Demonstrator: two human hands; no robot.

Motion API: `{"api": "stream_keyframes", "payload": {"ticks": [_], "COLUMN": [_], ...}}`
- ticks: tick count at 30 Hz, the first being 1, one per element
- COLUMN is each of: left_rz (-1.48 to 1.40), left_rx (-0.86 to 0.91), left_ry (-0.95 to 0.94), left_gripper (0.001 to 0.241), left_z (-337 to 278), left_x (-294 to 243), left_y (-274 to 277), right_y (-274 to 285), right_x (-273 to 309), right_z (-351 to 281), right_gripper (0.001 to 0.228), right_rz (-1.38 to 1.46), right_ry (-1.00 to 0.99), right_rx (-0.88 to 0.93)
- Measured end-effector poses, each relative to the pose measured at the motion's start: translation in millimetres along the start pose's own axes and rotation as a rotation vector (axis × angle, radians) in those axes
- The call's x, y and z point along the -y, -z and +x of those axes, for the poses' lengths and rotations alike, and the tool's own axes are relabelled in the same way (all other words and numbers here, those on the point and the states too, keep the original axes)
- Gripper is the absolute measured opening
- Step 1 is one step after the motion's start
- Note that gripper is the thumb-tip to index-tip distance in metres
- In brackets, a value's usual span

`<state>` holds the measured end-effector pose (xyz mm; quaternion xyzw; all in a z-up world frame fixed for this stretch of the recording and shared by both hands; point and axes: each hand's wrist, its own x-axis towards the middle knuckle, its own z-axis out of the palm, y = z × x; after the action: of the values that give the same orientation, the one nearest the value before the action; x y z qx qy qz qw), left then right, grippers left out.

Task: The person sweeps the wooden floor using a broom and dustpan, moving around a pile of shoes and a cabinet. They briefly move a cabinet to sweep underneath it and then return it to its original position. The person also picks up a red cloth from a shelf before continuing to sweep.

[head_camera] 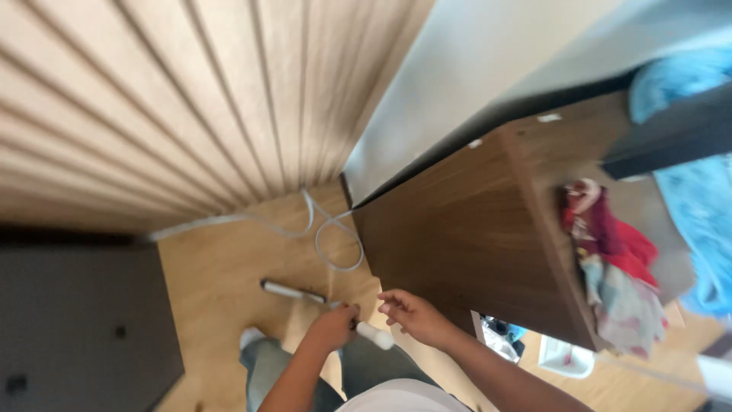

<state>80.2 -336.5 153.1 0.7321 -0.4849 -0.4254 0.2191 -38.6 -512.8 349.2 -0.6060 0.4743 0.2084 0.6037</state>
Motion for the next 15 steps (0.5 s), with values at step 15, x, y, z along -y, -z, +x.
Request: {"api": "stream_keyframes", "payload": {"ticks": [15], "left_rz": [-0.14], "left_rx": [0.283], "left_ry": [-0.221], "left_gripper": [0.022], "left_z": [-12.0], "left_x": [141.2], "left_y": [173.4], "right_y": [-10.1], "right_x": [138.0], "right_z": [-129.0], "right_gripper": [0.019], "right_rz": [-0.172], "right_ry": [0.678], "right_rx": [-1.199]}}
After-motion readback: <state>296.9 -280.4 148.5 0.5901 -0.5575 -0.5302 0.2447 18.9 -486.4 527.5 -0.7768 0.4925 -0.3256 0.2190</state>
